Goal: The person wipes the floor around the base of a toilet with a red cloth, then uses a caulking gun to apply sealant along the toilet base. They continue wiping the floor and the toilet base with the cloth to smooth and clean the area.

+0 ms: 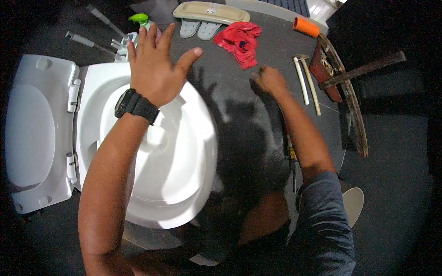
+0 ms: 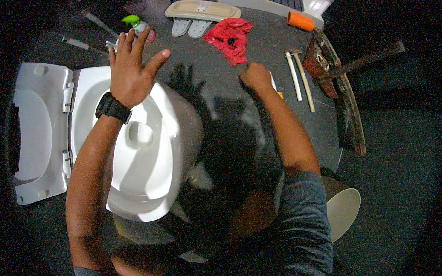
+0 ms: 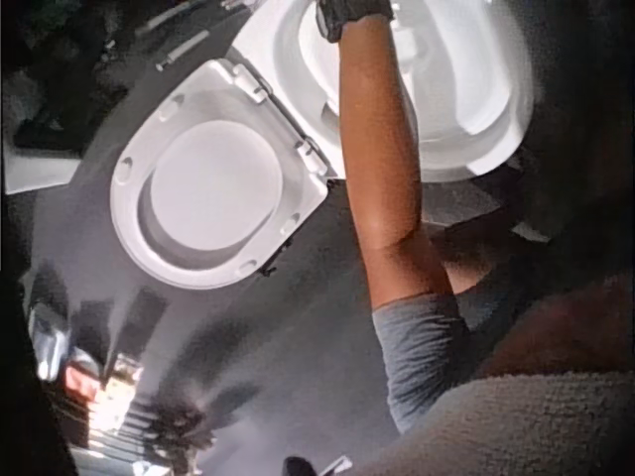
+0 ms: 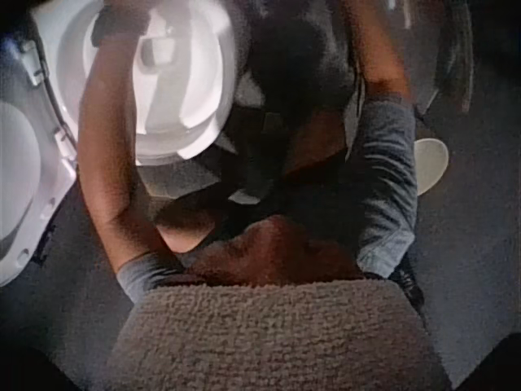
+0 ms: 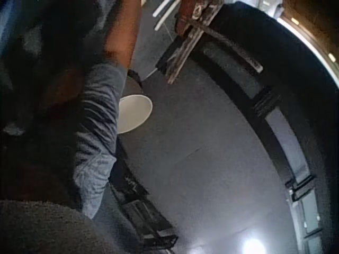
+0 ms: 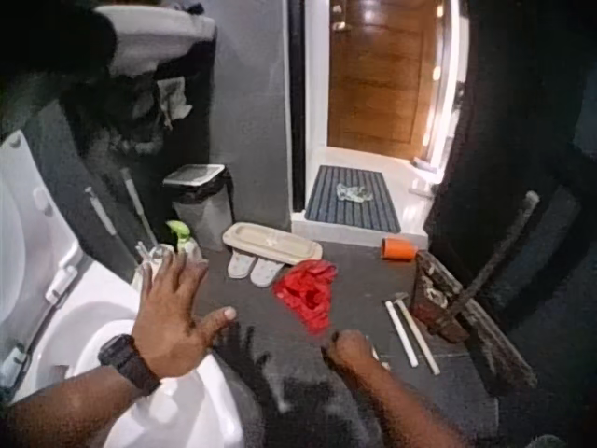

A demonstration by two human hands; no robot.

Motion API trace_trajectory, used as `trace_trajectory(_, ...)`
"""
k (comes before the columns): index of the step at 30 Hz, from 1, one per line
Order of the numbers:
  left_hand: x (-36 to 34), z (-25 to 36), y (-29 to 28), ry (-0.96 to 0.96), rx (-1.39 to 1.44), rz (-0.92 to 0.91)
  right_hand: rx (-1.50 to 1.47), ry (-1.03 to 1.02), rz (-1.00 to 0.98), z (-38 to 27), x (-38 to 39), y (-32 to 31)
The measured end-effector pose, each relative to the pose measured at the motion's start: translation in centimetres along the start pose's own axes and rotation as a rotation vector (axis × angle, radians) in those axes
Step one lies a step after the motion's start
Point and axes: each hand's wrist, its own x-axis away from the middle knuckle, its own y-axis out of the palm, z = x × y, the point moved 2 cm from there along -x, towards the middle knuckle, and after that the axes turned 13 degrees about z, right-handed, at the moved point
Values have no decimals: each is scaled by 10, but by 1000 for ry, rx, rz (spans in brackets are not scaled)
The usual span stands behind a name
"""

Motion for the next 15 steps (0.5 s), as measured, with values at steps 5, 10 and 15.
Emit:
trace_trajectory(5,-1,13,-2,-84,25,-70,322,-286,-471,-11,-28,67)
trace_trajectory(10,0,20,-8,-219,216,-209,158,-163,-731,-45,-20,-15)
trace_trajectory(15,-11,12,-24,-380,387,-353,197,-282,-623,-131,2,-123)
